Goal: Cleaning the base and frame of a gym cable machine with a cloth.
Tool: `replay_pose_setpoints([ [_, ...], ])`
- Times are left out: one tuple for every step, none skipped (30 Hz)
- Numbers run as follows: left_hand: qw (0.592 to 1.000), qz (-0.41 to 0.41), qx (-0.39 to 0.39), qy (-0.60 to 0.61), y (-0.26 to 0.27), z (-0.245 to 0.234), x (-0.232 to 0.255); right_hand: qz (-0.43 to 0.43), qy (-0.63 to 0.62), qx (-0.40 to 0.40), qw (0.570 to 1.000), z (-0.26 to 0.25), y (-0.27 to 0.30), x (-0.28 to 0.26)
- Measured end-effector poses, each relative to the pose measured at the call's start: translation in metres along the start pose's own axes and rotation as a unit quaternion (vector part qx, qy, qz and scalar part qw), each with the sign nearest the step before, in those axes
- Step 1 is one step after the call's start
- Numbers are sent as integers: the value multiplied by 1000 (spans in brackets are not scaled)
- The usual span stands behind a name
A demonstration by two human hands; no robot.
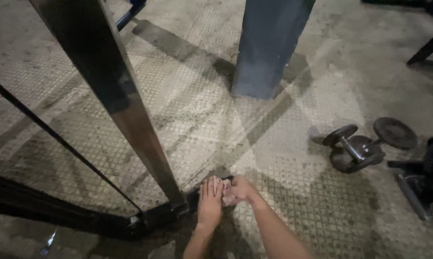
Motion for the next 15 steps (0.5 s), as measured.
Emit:
replay_pose_setpoints([
  [1000, -9, -14, -8, 2, -5, -1, 56, -12, -48, 997, 13, -5, 1],
  [999, -18, -27, -15, 3, -12, -2, 110, -23, -96, 989, 26, -10, 1],
  [999, -21, -29, -17, 9, -9, -7, 110, -24, -100, 989, 31, -6, -4],
  [999, -10, -14, -36, 8, -8, -8, 103, -23, -88, 990, 27, -5, -11],
  [999, 1, 1, -54, 7, -7, -8, 96, -22, -77, 992, 22, -3, -18],
  [999, 3, 1, -53, 7, -6, -7, 97, -22, -74, 992, 21, 0, -14],
  [998, -15, -16, -53, 7, -2, -10, 99, -42, -78, 991, 22, 3, -11],
  [998, -34, -32, -52, 7, 1, -13, 100, -61, -82, 990, 23, 5, -10],
  [998, -33, -29, -51, 4, 1, -12, 99, -59, -80, 990, 19, 2, -6],
  [998, -42, -32, -42, 4, 2, -12, 75, 3, -65, 995, 15, -2, -5],
  [998, -50, -36, -32, 4, 2, -13, 50, 65, -49, 995, 11, -6, -4],
  [998, -50, -35, -32, 3, 1, -11, 50, 65, -48, 995, 11, -9, -5],
  [996, -62, -46, -39, 2, 1, -12, 47, 81, -45, 995, 11, -11, -5],
  [995, -74, -58, -45, 1, 3, -11, 45, 96, -42, 994, 10, -13, -5],
  [995, -72, -57, -44, 2, 9, -13, 46, 97, -40, 993, 10, -11, -7],
])
Point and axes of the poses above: each hand's wrist, its own y-axis away from the middle knuckle, its own z-axis out of the palm, x = y × z, the point moved 9 cm from there along -y, towards the middle knuckle, and after that the axes turned 15 degrees about y, right-handed, at the moved point
